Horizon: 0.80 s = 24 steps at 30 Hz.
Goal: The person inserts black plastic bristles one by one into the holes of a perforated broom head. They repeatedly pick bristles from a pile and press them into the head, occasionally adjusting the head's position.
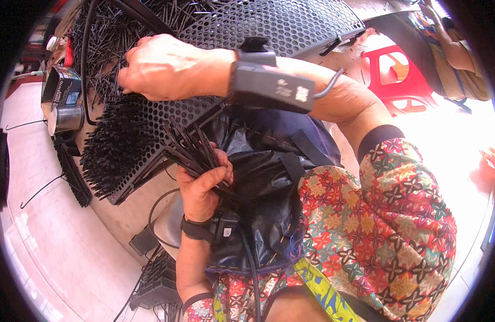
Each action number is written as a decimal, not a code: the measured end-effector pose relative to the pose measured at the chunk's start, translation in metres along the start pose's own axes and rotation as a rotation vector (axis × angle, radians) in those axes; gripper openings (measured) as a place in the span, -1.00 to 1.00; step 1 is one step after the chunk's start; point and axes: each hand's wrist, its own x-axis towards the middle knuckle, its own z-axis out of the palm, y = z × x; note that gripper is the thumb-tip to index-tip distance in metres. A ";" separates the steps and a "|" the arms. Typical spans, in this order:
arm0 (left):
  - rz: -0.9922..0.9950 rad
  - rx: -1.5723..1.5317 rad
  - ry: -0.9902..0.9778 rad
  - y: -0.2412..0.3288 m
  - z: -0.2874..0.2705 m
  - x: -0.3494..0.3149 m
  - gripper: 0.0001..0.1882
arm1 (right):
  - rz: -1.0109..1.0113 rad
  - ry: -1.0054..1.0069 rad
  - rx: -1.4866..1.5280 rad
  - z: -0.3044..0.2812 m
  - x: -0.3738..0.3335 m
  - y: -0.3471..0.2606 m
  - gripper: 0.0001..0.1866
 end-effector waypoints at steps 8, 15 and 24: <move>-0.010 -0.006 -0.047 0.003 0.002 0.000 -0.50 | 0.687 -0.502 0.989 -0.049 -0.033 -0.031 -0.69; -0.032 -0.188 -0.093 0.004 0.004 -0.001 -0.52 | 0.796 -0.355 1.321 -0.048 -0.046 -0.037 -0.83; -0.068 -0.140 -0.058 0.003 0.003 0.000 -0.54 | 0.805 0.155 0.885 -0.056 -0.033 -0.014 -0.92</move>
